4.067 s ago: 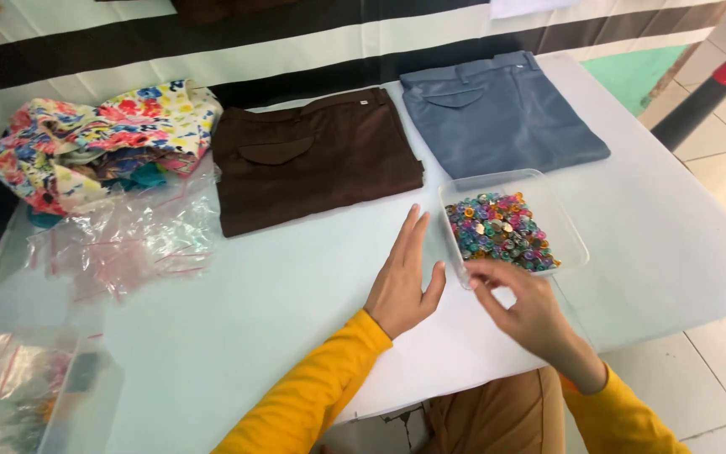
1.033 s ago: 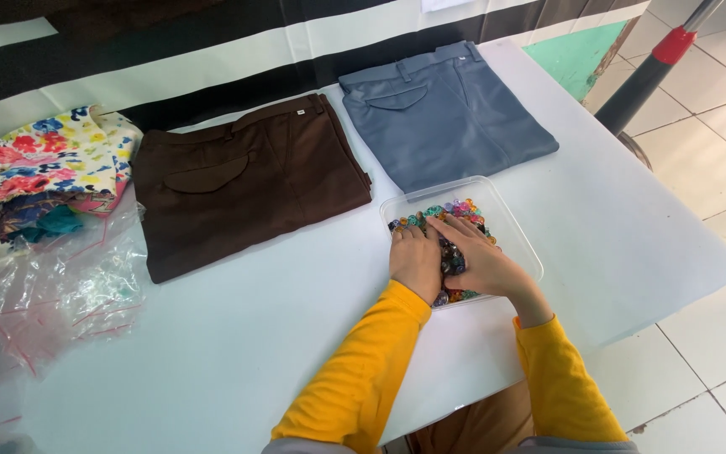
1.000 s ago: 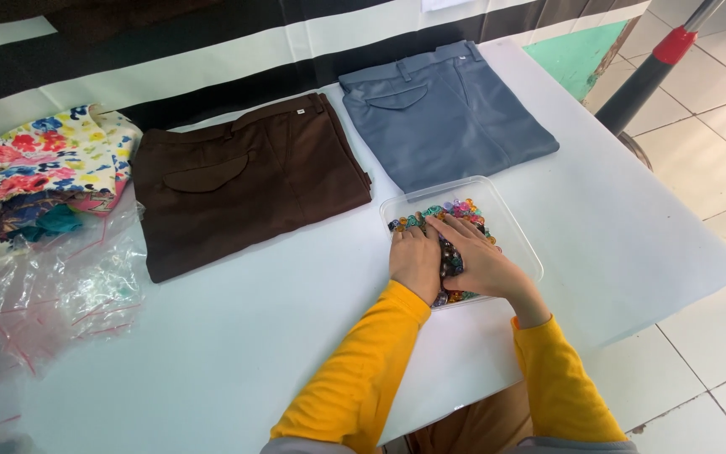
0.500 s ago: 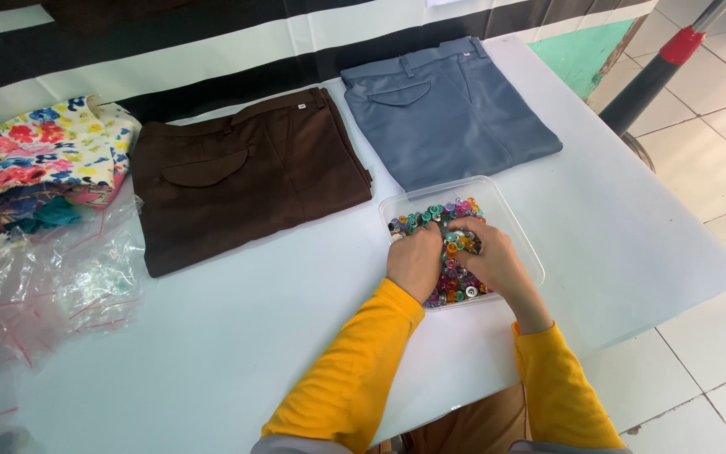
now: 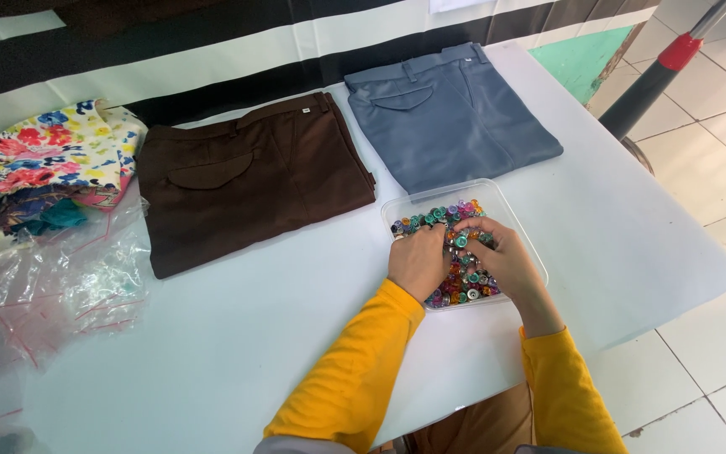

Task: The person sorts light blue buttons from a mixed container, places them on the table, then puts them into a small plastic bag and seals it. The workspace includes folded trousers and other plastic bags on a white table.

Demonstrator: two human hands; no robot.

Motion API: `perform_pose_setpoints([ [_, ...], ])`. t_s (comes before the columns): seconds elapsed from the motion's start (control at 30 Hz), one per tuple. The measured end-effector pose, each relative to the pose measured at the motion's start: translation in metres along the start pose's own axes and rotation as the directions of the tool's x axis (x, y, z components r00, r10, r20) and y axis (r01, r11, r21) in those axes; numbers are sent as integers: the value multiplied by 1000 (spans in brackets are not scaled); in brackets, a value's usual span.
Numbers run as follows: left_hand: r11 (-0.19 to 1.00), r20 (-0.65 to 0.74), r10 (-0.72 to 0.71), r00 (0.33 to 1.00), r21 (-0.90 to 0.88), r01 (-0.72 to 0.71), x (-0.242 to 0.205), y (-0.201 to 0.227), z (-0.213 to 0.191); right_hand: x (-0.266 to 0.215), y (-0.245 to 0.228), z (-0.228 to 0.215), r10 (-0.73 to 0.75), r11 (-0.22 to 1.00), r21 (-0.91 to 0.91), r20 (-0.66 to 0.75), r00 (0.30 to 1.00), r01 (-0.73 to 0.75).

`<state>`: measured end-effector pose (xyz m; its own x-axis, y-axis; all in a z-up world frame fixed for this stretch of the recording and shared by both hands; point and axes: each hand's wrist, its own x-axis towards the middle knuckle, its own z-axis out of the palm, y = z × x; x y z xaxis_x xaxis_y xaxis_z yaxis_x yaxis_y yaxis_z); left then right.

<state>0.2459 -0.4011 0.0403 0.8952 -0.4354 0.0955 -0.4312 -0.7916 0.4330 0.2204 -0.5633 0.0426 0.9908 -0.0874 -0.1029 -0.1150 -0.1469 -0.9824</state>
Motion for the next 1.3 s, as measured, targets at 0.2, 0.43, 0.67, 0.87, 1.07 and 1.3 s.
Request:
perform_pose_setpoints([
  [0.2, 1000, -37, 10, 999, 2, -9, 4, -3, 2, -3, -7, 3, 50, 996, 74, 48, 998, -54],
  [0.43, 999, -7, -13, 1000, -42, 12, 1, -1, -3, -5, -14, 4, 58, 993, 100, 73, 996, -66],
  [0.67, 1000, -50, 16, 999, 22, -15, 2, -2, 9, -2, -4, -1, 69, 976, 206, 4, 998, -68],
  [0.87, 1000, -54, -9, 998, 22, 10, 2, -4, 15, -3, -3, 1, 36, 971, 237, -62, 997, -20],
  [1.07, 998, -55, -56, 997, -33, 54, -4, 6, -5, -15, -24, 8, 23, 967, 254, -112, 993, 6],
  [1.3, 1000, -96, 19, 995, -2, -19, -6, 6, -6, -6, -8, 2, 6, 962, 273, -117, 993, 26],
])
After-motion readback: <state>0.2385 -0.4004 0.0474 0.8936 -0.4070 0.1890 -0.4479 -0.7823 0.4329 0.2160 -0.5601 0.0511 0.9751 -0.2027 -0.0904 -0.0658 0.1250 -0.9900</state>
